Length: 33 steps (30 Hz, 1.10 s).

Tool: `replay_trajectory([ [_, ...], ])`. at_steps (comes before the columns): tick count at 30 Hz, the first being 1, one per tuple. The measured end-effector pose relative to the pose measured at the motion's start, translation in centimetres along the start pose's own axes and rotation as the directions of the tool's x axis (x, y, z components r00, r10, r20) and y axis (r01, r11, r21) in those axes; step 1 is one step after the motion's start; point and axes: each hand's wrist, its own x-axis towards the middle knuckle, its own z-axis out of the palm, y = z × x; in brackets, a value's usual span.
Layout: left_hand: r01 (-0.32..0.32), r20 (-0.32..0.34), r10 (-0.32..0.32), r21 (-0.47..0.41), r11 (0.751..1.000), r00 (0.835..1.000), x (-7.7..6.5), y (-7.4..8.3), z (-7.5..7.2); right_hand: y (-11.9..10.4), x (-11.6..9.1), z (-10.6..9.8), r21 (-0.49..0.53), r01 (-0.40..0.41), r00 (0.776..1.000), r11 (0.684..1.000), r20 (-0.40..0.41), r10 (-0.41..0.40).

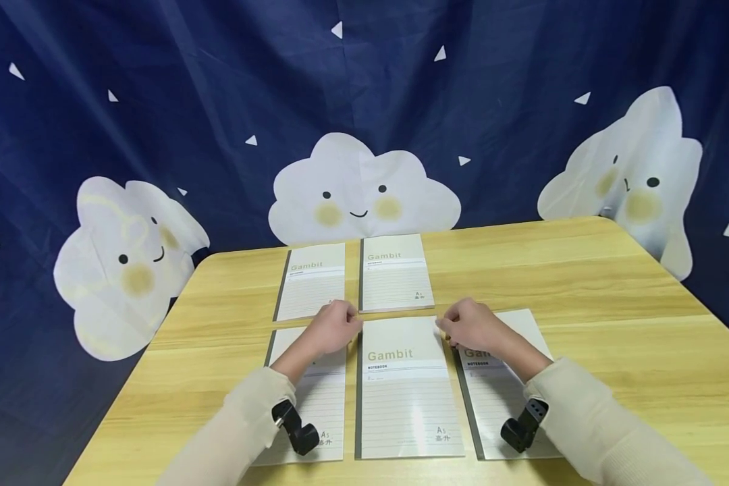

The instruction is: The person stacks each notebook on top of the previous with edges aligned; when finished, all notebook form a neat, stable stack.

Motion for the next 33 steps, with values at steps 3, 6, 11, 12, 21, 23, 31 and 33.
replay_trajectory([
  [3,-0.009,-0.002,0.009,-0.004,1.0,1.0,-0.5,-0.1,0.1,0.1,-0.5,0.2,0.034,0.006,1.0,0.999,0.011,-0.006],
  [6,-0.027,-0.008,0.027,-0.015,1.0,1.0,-1.0,-0.2,0.2,0.2,-1.0,0.4,0.059,0.012,1.0,0.998,0.019,-0.013],
  [11,-0.052,0.008,0.053,-0.052,0.997,0.999,-1.9,-0.5,0.5,0.4,-1.8,0.8,0.044,0.012,1.0,0.999,0.018,-0.013],
  [12,-0.056,0.01,0.056,-0.06,0.997,0.998,-2.1,-0.5,0.6,0.5,-2.0,0.9,0.04,0.01,1.0,0.999,0.015,-0.01],
  [21,-0.089,-0.001,0.089,-0.102,0.991,0.996,-3.4,-0.9,1.1,0.3,-3.4,1.8,0.131,-0.015,0.999,0.991,0.044,0.009],
  [23,-0.082,0.006,0.083,-0.114,0.99,0.997,-3.7,-0.9,1.1,0.4,-3.6,1.9,0.166,-0.029,0.998,0.986,0.06,0.019],
  [31,-0.017,0.038,0.026,-0.223,0.975,0.999,-4.8,-1.1,1.4,0.7,-4.9,2.5,0.258,-0.072,0.992,0.964,0.123,0.041],
  [33,0.013,0.051,0.001,-0.285,0.958,0.999,-4.9,-1.2,1.4,0.6,-5.2,2.6,0.296,-0.069,0.99,0.953,0.139,0.028],
])
